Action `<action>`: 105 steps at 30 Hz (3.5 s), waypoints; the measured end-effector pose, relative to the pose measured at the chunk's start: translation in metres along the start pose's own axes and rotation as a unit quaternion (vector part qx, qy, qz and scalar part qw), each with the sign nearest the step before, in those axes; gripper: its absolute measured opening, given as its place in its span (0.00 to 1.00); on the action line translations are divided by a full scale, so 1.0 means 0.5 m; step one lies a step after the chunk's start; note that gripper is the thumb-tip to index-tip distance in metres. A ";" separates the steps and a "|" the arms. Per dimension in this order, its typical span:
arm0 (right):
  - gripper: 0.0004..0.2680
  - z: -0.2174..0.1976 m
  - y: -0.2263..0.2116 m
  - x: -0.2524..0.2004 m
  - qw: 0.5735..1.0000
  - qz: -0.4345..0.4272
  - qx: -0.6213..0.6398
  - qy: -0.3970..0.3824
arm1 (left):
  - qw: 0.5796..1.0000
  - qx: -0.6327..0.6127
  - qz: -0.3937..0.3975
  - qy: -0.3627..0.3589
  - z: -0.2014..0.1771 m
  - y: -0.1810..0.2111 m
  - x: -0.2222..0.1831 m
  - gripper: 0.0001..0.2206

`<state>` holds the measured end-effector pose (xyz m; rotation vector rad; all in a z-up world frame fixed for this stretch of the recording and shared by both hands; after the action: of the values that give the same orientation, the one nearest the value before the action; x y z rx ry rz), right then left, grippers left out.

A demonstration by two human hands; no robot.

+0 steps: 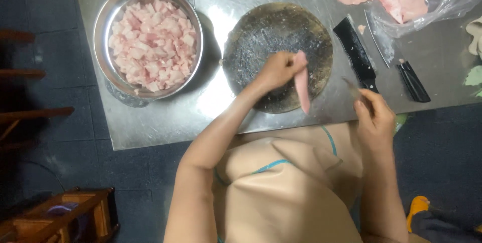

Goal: A person uses a small metal pick to thread or manipulate thin strips of meat or skin on a cutting board in a food preparation area.

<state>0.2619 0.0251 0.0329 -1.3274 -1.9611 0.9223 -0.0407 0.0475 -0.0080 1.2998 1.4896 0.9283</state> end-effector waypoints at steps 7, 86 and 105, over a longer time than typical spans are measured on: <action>0.09 0.078 0.062 0.129 0.978 -0.080 -0.163 -0.099 | 0.991 0.130 -0.031 0.011 -0.014 -0.183 0.136 0.07; 0.10 0.102 0.059 0.088 0.939 -0.133 -0.268 -0.167 | 0.942 0.335 -0.023 -0.003 -0.005 -0.111 0.194 0.10; 0.10 0.055 0.091 -0.034 0.996 0.034 0.055 -0.058 | 0.912 0.387 -0.057 0.125 0.133 -0.047 -0.022 0.14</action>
<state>0.2703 0.0149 -0.0215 -1.3107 -1.9313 1.1447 0.0161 0.0308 -0.0477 1.6509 2.2421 0.4262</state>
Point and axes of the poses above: each hand's wrist, its own x-axis towards the middle knuckle, its own z-axis out of the palm, y = z × x, the point moved 1 cm from there along x, towards the middle knuckle, and after that the axes turned 3 degrees about z, right-handed, at the moved point
